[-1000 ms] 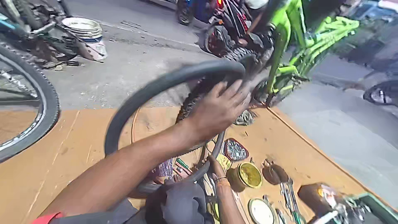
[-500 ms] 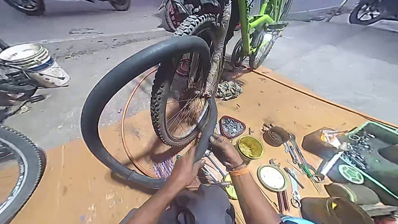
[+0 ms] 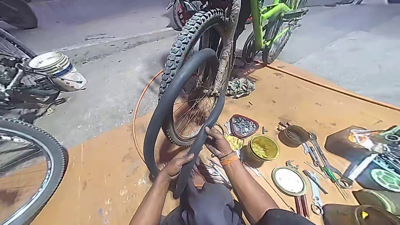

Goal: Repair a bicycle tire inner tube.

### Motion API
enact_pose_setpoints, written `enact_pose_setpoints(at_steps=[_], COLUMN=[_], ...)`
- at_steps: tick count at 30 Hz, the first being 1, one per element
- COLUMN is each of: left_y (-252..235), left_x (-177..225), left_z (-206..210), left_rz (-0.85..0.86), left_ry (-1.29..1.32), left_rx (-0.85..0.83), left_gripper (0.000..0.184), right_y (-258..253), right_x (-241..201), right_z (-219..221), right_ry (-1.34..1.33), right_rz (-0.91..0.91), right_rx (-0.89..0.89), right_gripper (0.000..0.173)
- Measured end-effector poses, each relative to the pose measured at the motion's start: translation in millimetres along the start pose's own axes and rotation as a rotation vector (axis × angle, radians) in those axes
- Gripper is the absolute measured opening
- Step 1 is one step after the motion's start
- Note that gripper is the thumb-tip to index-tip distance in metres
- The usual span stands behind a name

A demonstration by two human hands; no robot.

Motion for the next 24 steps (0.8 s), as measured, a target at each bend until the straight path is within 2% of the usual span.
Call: enact_pose_setpoints(at_steps=[5,9,12,17,20,22,24], left_y=[-7,-10,-16,-31,-27,-25,-24], left_x=[44,61,59,50,50,47,44], left_z=[7,26,22,-6,-19,-30,-37], left_rz=[0.086,0.118,0.087,0.061,0.081,0.061,0.047], left_ry=[-0.868,-1.163,-1.203,-1.063,-1.025,-0.987,-0.946], left_rx=[0.379,0.608,0.660,0.534,0.482,0.463,0.442], left_gripper=[0.063,0.070,0.079,0.057,0.048,0.045,0.046], right_y=[-4,-6,-2,1,6,10,19], right_x=[-9,-19,-22,-22,-3,26,72], right_z=[-2,8,7,0,-12,-28,-57], right_ry=[0.139,0.235,0.304,0.366,0.429,0.590,1.001], right_rz=[-0.117,-0.216,-0.225,-0.232,-0.234,-0.203,-0.110], right_rx=[0.123,0.236,0.287,0.289,0.267,0.256,0.159], right_gripper=[0.031,0.028,0.031,0.029,0.033,0.048,0.049])
Point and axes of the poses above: each hand's wrist, its own y-axis away from the middle knuckle, its own z-axis out of the palm, x = y × z, the point moved 10 cm from there along -y, towards the middle knuckle, and after that the axes turned 9 degrees about x, right-handed, at the moved point
